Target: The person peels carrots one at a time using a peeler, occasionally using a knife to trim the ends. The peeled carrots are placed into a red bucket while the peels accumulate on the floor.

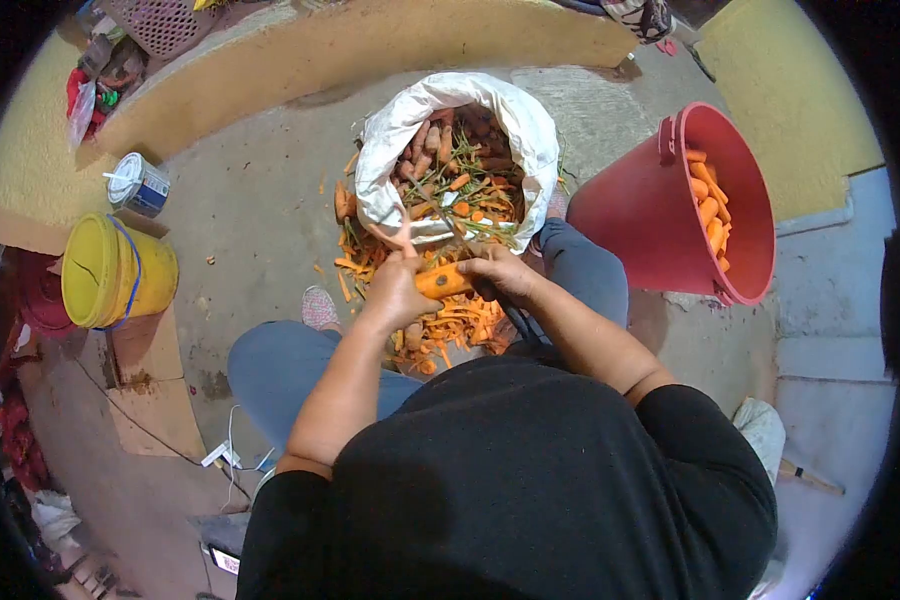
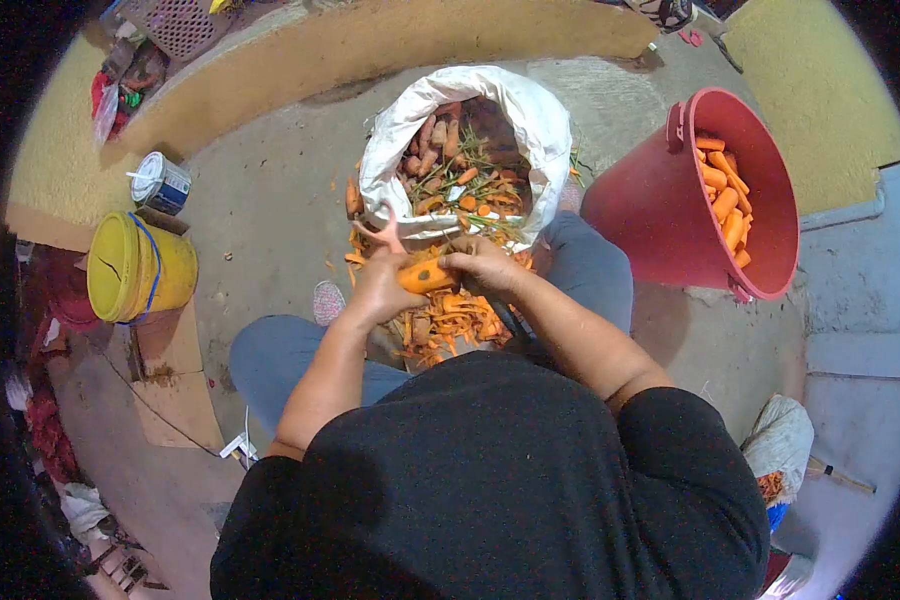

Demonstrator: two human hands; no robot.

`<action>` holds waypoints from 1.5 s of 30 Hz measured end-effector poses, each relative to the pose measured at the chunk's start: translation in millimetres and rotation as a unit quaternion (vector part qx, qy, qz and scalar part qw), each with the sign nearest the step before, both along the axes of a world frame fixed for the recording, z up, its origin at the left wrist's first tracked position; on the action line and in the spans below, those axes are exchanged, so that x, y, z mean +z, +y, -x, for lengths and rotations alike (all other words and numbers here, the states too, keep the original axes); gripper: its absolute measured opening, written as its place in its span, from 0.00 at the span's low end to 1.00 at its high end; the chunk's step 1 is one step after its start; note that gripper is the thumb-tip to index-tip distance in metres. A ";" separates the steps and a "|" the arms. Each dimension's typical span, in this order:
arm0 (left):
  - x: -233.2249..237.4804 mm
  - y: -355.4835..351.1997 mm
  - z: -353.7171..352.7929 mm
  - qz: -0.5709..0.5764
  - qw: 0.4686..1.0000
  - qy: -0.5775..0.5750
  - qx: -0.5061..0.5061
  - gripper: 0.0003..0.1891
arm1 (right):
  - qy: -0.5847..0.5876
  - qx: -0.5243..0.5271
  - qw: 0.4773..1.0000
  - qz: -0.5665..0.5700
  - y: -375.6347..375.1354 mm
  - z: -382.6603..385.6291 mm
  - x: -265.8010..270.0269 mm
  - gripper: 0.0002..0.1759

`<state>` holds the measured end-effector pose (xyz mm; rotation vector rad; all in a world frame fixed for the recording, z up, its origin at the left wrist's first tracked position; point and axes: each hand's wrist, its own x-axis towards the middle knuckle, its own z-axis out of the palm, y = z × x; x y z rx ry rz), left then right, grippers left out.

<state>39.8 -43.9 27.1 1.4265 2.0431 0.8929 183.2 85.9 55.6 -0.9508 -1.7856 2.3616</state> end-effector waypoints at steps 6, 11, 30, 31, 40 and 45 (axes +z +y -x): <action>2.0 6.0 5.4 -0.100 0.835 -0.524 0.131 0.20 | 0.033 -0.101 0.992 0.072 -5.1 -0.1 0.7 0.09; -27.5 16.6 -11.3 -0.157 0.605 -0.733 0.269 0.26 | -0.034 -0.075 0.923 -0.375 -30.8 12.7 2.1 0.22; 11.1 14.9 13.7 -0.162 0.618 -0.755 0.151 0.31 | -0.053 0.014 0.928 -0.368 -12.6 10.2 17.6 0.14; 12.6 14.5 14.0 -0.160 0.617 -0.756 0.151 0.32 | -0.073 0.018 0.928 -0.365 -20.8 11.0 32.4 0.15; 13.8 13.7 13.1 -0.191 0.667 -0.698 0.175 0.31 | -0.097 0.060 0.899 -0.422 -31.0 14.8 49.4 0.16; 12.1 10.4 15.1 -0.190 0.683 -0.689 0.150 0.31 | -0.097 0.092 0.892 -0.432 -31.1 17.1 56.2 0.16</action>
